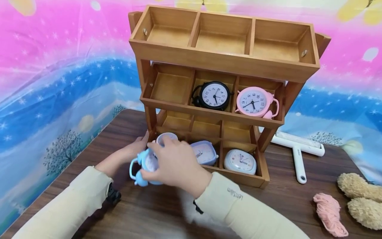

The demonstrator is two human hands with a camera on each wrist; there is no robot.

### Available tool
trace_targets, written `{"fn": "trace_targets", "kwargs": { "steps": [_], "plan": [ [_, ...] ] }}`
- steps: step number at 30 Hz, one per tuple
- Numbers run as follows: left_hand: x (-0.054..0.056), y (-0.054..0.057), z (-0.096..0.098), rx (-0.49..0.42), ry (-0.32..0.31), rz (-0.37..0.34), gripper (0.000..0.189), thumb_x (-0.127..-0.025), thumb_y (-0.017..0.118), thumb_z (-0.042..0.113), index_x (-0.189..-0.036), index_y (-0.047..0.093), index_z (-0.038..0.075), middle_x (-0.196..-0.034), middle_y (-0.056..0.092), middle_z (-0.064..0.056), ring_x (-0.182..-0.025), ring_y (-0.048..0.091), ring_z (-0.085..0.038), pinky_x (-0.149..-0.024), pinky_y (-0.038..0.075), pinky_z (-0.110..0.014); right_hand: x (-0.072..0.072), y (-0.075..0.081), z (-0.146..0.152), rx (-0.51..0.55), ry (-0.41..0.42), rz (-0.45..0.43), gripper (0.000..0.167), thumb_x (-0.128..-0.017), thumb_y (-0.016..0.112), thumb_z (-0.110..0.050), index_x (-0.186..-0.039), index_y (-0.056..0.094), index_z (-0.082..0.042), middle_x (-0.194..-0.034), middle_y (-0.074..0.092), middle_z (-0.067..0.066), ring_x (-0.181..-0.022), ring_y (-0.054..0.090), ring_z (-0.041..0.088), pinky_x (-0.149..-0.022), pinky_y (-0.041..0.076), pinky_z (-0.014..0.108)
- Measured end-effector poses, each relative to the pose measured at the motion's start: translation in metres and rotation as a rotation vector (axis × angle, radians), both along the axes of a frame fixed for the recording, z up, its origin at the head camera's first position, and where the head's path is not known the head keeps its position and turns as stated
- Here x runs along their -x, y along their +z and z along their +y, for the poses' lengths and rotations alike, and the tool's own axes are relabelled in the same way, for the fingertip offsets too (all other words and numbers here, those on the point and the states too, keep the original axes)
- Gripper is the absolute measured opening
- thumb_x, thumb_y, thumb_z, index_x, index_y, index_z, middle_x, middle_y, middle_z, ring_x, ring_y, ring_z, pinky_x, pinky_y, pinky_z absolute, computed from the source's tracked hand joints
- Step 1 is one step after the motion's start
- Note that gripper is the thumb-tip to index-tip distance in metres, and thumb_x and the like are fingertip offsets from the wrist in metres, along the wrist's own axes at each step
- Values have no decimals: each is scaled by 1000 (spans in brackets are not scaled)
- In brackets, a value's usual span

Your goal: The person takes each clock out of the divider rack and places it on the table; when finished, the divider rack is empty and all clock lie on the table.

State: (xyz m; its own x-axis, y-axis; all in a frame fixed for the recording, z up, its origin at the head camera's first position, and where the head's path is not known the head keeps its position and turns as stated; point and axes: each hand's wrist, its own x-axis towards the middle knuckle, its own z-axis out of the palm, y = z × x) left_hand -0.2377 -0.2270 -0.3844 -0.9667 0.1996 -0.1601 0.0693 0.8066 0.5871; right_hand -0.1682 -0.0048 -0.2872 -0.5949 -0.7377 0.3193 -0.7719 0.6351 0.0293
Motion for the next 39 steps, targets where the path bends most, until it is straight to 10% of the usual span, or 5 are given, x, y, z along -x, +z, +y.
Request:
{"fn": "trace_targets", "kwargs": {
  "steps": [6, 27, 33, 39],
  "plan": [
    [-18, 29, 17, 61, 112, -97, 110, -93, 64, 50, -156, -9, -3, -157, 8, -36, -142, 25, -49, -109, 32, -57, 0, -45, -9, -32, 51, 8, 67, -80, 65, -65, -133, 65, -23, -107, 68, 5, -71, 65, 14, -57, 51, 30],
    [-19, 26, 20, 50, 127, -102, 113, -91, 67, 51, -156, -10, -2, -158, 7, -34, -142, 26, -48, -109, 34, -56, 3, -80, -23, -167, 13, -36, 72, -85, 57, -72, -136, 63, -22, -136, 59, 13, -104, 67, 24, -80, 56, 38],
    [-19, 28, 17, 52, 94, -93, 108, -94, 65, 45, -155, -9, -3, -157, 9, -36, -142, 26, -48, -109, 33, -57, 5, -67, -17, -53, 87, 88, 67, -86, 55, -74, -129, 68, -23, -118, 66, 3, -86, 68, 15, -64, 56, 33],
    [-20, 29, 16, 49, 75, -89, 109, -94, 64, 48, -154, -10, -6, -157, 7, -37, -143, 22, -49, -111, 30, -56, 26, -12, -4, 68, 99, 224, 44, -94, 59, -55, -115, 72, -18, -102, 68, 1, -84, 65, 17, -66, 53, 34]
  ]
}}
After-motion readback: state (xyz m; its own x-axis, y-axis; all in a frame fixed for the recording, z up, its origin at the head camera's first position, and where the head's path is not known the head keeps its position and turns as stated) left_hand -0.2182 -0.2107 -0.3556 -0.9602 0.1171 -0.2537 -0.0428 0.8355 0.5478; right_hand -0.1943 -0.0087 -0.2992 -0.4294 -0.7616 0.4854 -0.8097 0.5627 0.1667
